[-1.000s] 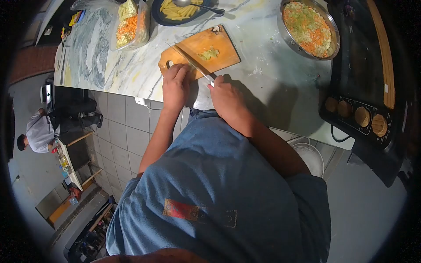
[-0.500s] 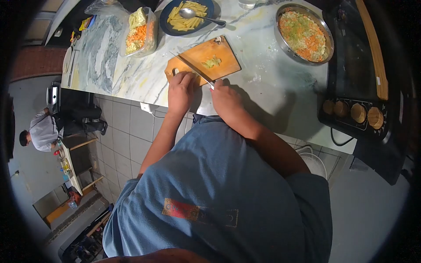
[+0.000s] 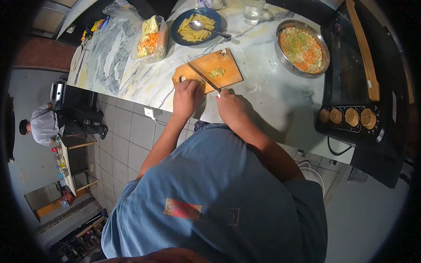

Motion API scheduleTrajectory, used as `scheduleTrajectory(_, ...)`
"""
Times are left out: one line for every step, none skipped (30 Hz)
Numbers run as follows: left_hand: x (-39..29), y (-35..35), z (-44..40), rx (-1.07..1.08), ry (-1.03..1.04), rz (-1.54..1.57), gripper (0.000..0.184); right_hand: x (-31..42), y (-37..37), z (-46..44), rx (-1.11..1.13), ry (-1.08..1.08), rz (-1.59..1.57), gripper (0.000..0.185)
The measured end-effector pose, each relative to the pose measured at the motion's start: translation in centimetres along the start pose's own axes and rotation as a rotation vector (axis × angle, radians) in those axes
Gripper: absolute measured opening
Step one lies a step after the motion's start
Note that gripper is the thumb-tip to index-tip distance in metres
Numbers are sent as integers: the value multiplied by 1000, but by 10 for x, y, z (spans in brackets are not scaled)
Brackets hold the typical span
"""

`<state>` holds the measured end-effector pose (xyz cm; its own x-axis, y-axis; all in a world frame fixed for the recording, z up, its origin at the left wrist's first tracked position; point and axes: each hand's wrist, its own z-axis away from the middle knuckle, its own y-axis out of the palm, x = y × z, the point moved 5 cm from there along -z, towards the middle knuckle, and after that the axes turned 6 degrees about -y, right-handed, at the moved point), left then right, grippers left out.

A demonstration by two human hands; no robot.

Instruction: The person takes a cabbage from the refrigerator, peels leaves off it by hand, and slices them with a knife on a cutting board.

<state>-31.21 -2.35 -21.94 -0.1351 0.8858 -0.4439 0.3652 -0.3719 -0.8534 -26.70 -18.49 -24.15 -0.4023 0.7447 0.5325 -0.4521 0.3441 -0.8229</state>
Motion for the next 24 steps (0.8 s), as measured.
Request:
scheduleTrajectory(0, 0, -1, -8, 4, -2, 12, -1, -1, 0, -7, -5, 1, 35)
scheduleTrajectory(0, -1, 0, -36, 21, 23, 11, -3, -2, 4, 3, 20, 3, 35)
scheduleTrajectory(-1, -2, 0, -67, 38, 48, 10, -4, -2, 8, 12, 42, 6, 35)
scheduleTrajectory(0, -1, 1, -66, 29, 47, 10, -5, -2, 10, 8, 33, 8, 35)
scheduleTrajectory(-1, -1, 1, -78, 31, 44, 10, -7, -2, 11, 1, 43, 25, 35)
scheduleTrajectory(0, 0, 1, -91, 27, 36, 10, -9, -3, 9, -10, 50, 45, 35)
scheduleTrajectory(1, 1, 1, -102, 21, 29, 9, -10, -4, 9, -17, 39, 51, 35)
scheduleTrajectory(2, 2, 1, -53, -5, 15, 11, -11, -7, 10, -32, 39, 63, 34)
scheduleTrajectory(2, 0, 0, -67, -3, 15, 11, -10, -10, 10, -50, 40, 74, 34)
scheduleTrajectory(2, 0, 0, -54, 0, 15, 10, -9, -13, 9, -58, 31, 78, 34)
scheduleTrajectory(2, 0, 0, -37, 2, 14, 10, -7, -17, 10, -51, 40, 83, 35)
scheduleTrajectory(3, -1, 1, -43, 2, 13, 10, -6, -20, 12, -42, 50, 87, 36)
scheduleTrajectory(4, 1, 2, -32, 9, 11, 13, -5, -22, 14, -43, 46, 89, 36)
scheduleTrajectory(2, 0, 0, -22, 19, 9, 16, -4, -24, 14, -40, 42, 108, 37)
scheduleTrajectory(1, -1, -2, -26, 19, 8, 16, -4, -25, 14, -34, 40, 127, 37)
scheduleTrajectory(-1, -3, -2, -40, 20, -16, 23, -4, -25, 13, -33, 40, 126, 37)
scheduleTrajectory(-4, -5, 0, -47, 21, -41, 30, -4, -26, 13, -83, 12, 127, 37)
scheduleTrajectory(-5, -7, -1, -38, 20, -41, 30, -3, -27, 14, -131, -13, 129, 37)
scheduleTrajectory(-5, -7, -3, -1, 6, -57, 37, -4, -26, 13, -124, -4, 125, 37)
scheduleTrajectory(-6, -5, -1, 40, -8, -72, 45, -4, -26, 14, -134, -20, 116, 37)
scheduleTrajectory(-6, -5, -2, 50, -6, -70, 45, -3, -27, 14, -151, -38, 109, 37)
scheduleTrajectory(-5, -5, -2, 62, 1, -80, 47, -4, -25, 15, -148, -29, 106, 37)
scheduleTrajectory(-5, -4, -2, 70, 8, -92, 49, -3, -25, 16, -167, -33, 111, 37)
scheduleTrajectory(-3, -2, -2, 52, 12, -86, 41, -3, -27, 15, -191, -40, 118, 37)
